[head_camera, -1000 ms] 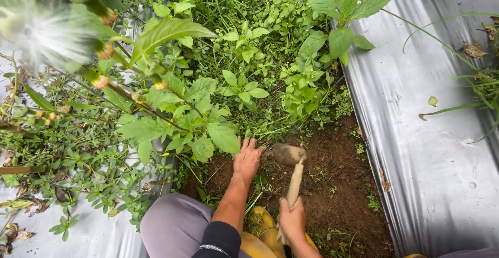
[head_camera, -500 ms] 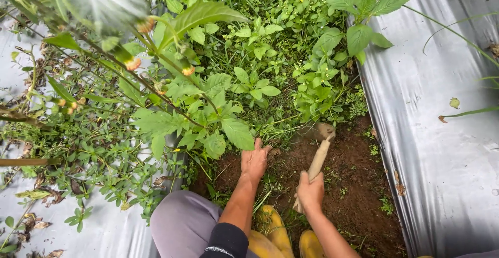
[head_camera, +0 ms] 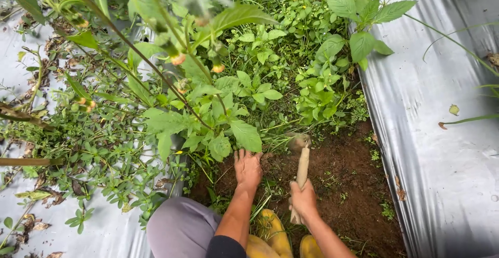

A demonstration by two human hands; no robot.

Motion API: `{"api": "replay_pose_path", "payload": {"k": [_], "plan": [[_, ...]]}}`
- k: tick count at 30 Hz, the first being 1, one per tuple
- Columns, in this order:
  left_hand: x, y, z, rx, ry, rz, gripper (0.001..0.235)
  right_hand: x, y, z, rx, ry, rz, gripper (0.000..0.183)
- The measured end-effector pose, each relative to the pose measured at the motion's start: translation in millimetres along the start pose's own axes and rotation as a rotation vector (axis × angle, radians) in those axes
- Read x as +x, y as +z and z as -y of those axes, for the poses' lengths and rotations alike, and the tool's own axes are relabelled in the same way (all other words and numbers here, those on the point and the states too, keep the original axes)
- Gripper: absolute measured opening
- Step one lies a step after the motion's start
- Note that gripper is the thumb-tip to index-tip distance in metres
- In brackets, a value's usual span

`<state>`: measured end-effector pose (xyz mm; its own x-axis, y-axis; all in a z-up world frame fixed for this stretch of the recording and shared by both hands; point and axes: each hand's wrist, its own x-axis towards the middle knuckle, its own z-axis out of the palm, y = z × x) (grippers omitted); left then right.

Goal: Using a hand hoe to clear weeds from a soil patch between plastic-covered planting beds.

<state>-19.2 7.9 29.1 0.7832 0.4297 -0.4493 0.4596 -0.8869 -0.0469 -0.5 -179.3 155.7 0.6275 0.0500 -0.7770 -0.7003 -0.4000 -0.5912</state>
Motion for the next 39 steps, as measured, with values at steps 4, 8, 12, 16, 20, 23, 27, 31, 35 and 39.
{"api": "replay_pose_path", "payload": {"k": [4,8,12,16,20,23,27,31,35,39], "plan": [[-13.0,-6.0,5.8,-0.075,-0.027,-0.027,0.054,-6.6,6.5,-5.7,-0.001,0.019,-0.040,0.020],[-24.9,-10.4,2.3,-0.090,-0.047,0.076,0.055,-3.8,10.7,5.5,0.068,0.005,-0.136,0.017],[-18.9,12.2,-6.4,-0.182,-0.160,0.166,0.050,-4.3,9.7,-16.5,-0.083,-0.003,0.043,0.012],[-30.4,2.1,-5.8,-0.258,-0.176,0.245,0.063,-5.9,9.4,-14.2,-0.049,-0.006,-0.058,0.018],[-24.3,25.0,-7.8,-0.322,-0.146,0.318,0.072,-4.6,7.2,-27.2,-0.055,-0.010,0.026,0.016],[-17.2,40.9,-11.7,-0.287,-0.141,0.264,0.067,-22.8,9.0,-35.7,-0.150,0.045,0.040,0.022],[-8.6,84.6,-9.1,-0.271,-0.151,0.238,0.064,-11.7,10.3,-38.4,-0.066,-0.059,-0.098,0.022],[4.8,87.6,-12.7,-0.214,-0.129,0.207,0.065,9.1,-2.5,-44.7,-0.042,-0.135,-0.162,0.019],[-2.2,73.4,-12.9,-0.145,-0.091,0.282,0.069,1.1,-2.8,-39.2,0.057,-0.047,-0.115,0.016],[-13.5,51.3,-12.4,-0.249,-0.112,0.218,0.068,-6.4,-0.4,-33.9,0.168,-0.081,-0.212,0.015]]}}
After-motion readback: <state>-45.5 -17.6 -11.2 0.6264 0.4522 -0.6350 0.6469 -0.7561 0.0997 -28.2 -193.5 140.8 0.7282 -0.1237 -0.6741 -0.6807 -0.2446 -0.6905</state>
